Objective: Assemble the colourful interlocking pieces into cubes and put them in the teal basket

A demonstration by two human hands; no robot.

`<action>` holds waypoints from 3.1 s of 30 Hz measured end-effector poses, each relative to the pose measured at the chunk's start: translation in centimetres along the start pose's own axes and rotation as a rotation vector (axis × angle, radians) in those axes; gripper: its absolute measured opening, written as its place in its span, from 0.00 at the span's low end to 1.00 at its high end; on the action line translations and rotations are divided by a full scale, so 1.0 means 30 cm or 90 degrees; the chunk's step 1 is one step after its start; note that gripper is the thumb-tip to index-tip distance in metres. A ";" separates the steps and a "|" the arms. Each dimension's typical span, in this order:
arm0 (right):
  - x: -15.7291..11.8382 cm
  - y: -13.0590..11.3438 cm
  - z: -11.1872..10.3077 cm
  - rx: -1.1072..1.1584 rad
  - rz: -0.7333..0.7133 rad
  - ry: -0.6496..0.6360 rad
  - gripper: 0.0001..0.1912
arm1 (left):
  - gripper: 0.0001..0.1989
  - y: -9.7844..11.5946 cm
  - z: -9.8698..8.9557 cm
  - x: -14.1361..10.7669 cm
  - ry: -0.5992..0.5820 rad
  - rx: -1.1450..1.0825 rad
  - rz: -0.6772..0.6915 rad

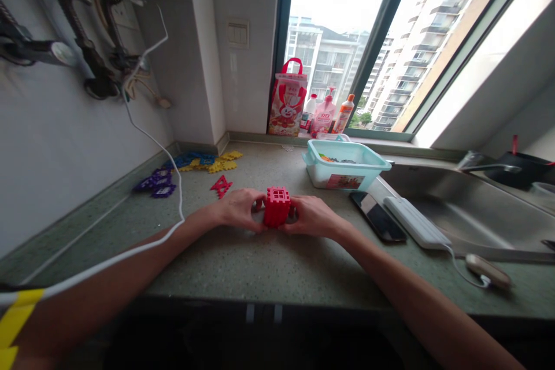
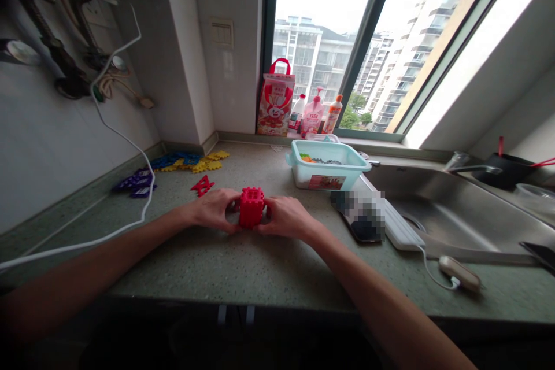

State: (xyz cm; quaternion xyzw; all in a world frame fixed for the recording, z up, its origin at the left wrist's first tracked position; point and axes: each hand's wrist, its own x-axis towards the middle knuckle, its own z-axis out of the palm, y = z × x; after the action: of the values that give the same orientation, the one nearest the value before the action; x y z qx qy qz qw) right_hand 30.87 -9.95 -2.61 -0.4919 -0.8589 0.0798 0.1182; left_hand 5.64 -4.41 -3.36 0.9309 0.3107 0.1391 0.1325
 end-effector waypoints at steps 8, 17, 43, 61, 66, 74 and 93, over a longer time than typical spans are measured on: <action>-0.007 -0.007 -0.002 -0.029 0.004 -0.010 0.20 | 0.12 -0.028 -0.003 0.000 -0.038 -0.081 0.026; -0.006 -0.007 0.008 0.000 -0.003 0.003 0.21 | 0.19 -0.016 0.008 0.002 0.003 -0.041 0.024; 0.173 -0.163 -0.203 -0.127 -0.162 -0.175 0.34 | 0.12 -0.232 -0.154 -0.051 0.175 0.124 0.054; 0.170 -0.142 -0.135 -0.088 -0.166 -0.170 0.31 | 0.11 -0.211 -0.136 -0.036 0.152 0.104 0.073; 0.165 -0.151 -0.143 -0.092 -0.159 -0.171 0.28 | 0.11 -0.201 -0.139 -0.036 0.160 0.101 0.075; 0.159 -0.149 -0.174 -0.083 -0.177 -0.116 0.25 | 0.12 -0.200 -0.135 -0.033 0.167 0.122 0.099; 0.164 0.570 -0.503 0.031 0.430 0.024 0.19 | 0.12 -0.246 -0.107 -0.021 0.188 0.132 0.109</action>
State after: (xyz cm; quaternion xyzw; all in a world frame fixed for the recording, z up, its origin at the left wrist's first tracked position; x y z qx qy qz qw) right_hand 46.85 3.24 8.16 -0.7471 -0.6429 0.1258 0.1127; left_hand 0.06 1.42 -2.97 0.9319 0.2594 0.2524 -0.0232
